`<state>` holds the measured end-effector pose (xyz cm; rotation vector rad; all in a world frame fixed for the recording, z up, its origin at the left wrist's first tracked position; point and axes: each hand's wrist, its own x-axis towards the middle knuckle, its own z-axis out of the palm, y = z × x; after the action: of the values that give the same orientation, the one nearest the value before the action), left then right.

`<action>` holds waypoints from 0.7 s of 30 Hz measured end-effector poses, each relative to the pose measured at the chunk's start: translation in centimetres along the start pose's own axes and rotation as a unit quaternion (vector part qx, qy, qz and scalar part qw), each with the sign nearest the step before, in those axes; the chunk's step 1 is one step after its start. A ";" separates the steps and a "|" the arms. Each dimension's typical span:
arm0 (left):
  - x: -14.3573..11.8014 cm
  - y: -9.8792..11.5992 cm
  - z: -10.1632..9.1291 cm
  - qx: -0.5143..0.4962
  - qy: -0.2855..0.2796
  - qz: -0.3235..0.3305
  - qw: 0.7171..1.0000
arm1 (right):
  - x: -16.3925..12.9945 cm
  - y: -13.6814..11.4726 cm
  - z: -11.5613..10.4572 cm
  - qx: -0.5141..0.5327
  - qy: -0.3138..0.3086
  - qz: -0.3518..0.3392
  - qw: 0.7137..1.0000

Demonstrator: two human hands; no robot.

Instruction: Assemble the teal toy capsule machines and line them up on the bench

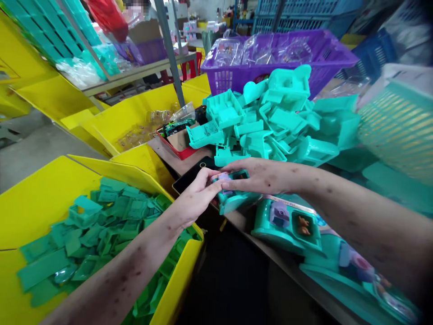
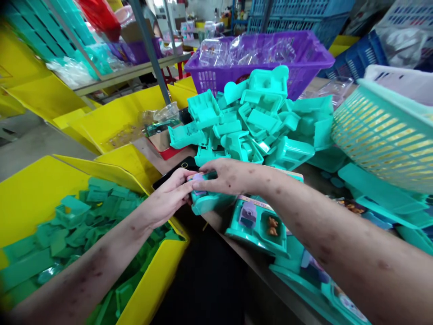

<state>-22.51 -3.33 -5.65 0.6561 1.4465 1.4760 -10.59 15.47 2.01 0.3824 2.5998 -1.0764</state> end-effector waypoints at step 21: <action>-2.4 -1.6 -0.3 0.078 -0.015 0.082 0.993 | -0.4 -0.3 0.1 0.050 0.009 -0.054 0.997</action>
<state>-21.43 -5.77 -6.68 0.9089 1.5259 1.4808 -10.32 15.21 2.27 0.2773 2.6167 -1.2476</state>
